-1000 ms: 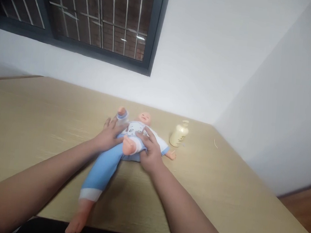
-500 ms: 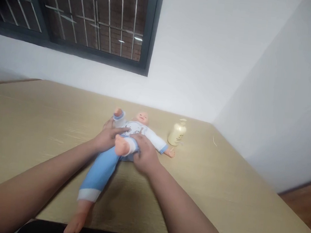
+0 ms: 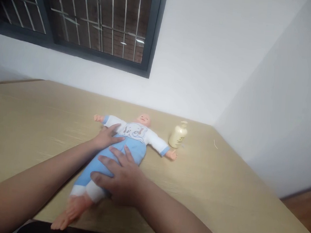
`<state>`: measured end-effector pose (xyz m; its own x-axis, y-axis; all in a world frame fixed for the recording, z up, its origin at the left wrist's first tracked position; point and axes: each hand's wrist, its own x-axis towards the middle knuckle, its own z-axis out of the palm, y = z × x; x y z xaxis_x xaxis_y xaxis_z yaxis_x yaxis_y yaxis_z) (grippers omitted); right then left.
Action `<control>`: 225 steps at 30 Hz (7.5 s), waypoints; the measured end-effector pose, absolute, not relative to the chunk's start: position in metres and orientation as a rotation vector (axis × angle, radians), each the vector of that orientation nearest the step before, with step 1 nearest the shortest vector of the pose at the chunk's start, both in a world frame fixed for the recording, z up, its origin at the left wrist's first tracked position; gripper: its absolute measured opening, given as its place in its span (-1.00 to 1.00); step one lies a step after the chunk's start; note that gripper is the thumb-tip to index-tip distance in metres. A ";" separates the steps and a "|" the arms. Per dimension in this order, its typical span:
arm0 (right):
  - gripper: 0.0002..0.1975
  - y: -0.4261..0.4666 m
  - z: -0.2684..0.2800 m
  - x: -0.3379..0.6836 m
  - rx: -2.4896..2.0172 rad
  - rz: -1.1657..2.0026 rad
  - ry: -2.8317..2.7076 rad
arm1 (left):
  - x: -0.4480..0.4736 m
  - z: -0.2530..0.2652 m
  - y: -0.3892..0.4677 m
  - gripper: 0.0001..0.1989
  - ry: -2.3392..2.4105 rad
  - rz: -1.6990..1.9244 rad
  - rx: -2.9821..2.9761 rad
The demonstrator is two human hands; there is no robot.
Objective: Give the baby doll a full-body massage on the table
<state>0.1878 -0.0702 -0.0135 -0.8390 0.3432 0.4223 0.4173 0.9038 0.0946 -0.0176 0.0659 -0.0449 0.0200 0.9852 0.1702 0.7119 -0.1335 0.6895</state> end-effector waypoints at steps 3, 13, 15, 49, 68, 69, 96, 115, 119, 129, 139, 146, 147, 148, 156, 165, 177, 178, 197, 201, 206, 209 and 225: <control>-0.52 -0.051 -0.010 0.203 -0.585 -0.234 -2.398 | -0.016 -0.042 0.066 -0.21 1.689 0.845 2.153; -0.64 0.016 -0.042 0.230 -0.861 -0.039 -2.055 | -0.012 -0.034 0.067 -0.48 1.231 0.753 2.785; -0.65 0.022 -0.045 0.231 -0.870 -0.095 -2.078 | -0.011 -0.033 0.067 -0.48 1.226 0.756 2.786; -0.65 -0.030 -0.005 0.226 -0.596 -0.133 -2.243 | -0.012 -0.026 0.060 -0.43 1.635 0.633 2.614; -0.52 -0.033 -0.021 0.220 -0.550 -0.047 -2.215 | -0.020 -0.040 0.068 -0.26 1.664 0.796 2.350; -0.51 -0.039 -0.020 0.216 -0.525 -0.001 -2.257 | -0.022 -0.042 0.070 -0.18 1.710 0.780 2.289; -0.60 -0.002 -0.028 0.234 -0.867 0.327 -2.043 | -0.013 -0.033 0.064 -0.49 1.347 0.882 2.731; -0.52 -0.042 -0.017 0.213 -0.665 0.169 -2.306 | -0.015 -0.043 0.071 -0.03 1.844 0.809 2.007; -0.38 -0.053 -0.021 0.200 -0.588 0.199 -2.520 | -0.022 -0.050 0.079 0.03 1.855 0.758 1.921; -0.43 -0.057 -0.026 0.190 -0.492 0.027 -2.634 | -0.022 -0.053 0.084 -0.11 1.763 0.898 2.022; -0.52 -0.006 -0.026 0.229 -0.785 -0.150 -1.909 | -0.014 -0.038 0.076 -0.60 1.240 1.037 2.708; -0.57 0.017 -0.041 0.231 -0.767 -0.131 -1.978 | -0.009 -0.034 0.072 -0.60 1.182 0.959 2.773; -0.55 0.016 -0.040 0.231 -0.753 -0.134 -1.982 | -0.009 -0.034 0.071 -0.60 1.186 0.968 2.762; -0.53 0.014 -0.039 0.230 -0.739 -0.139 -1.982 | -0.009 -0.035 0.071 -0.60 1.200 0.984 2.737; -0.51 -0.034 -0.019 0.206 -0.531 -0.093 -2.082 | -0.018 -0.043 0.077 -0.35 1.497 1.035 2.309; -0.38 -0.069 -0.017 0.184 -0.472 -0.171 -2.732 | -0.024 -0.052 0.084 -0.09 1.609 1.062 1.970; -0.72 -0.048 -0.004 0.203 -0.568 -0.388 -2.210 | -0.019 -0.045 0.079 -0.39 1.444 1.056 2.448; -0.71 -0.042 -0.003 0.207 -0.606 -0.390 -2.169 | -0.018 -0.043 0.077 -0.47 1.375 1.047 2.534; -0.69 -0.055 -0.004 0.201 -0.562 -0.311 -2.207 | -0.019 -0.047 0.073 0.06 1.622 0.939 2.126; -0.69 -0.073 -0.013 0.185 -0.352 -0.222 -2.401 | -0.027 -0.054 0.081 0.19 1.679 0.903 1.990; -0.80 -0.079 -0.039 0.167 -0.263 -0.173 -2.579 | -0.027 -0.059 0.085 0.22 1.703 0.922 1.975; -0.79 -0.078 -0.039 0.165 -0.240 -0.173 -2.570 | -0.025 -0.057 0.084 0.21 1.677 0.916 2.040; -0.86 -0.012 -0.033 0.209 -0.746 -0.163 -2.075 | -0.003 -0.037 0.064 -0.53 1.156 0.863 2.701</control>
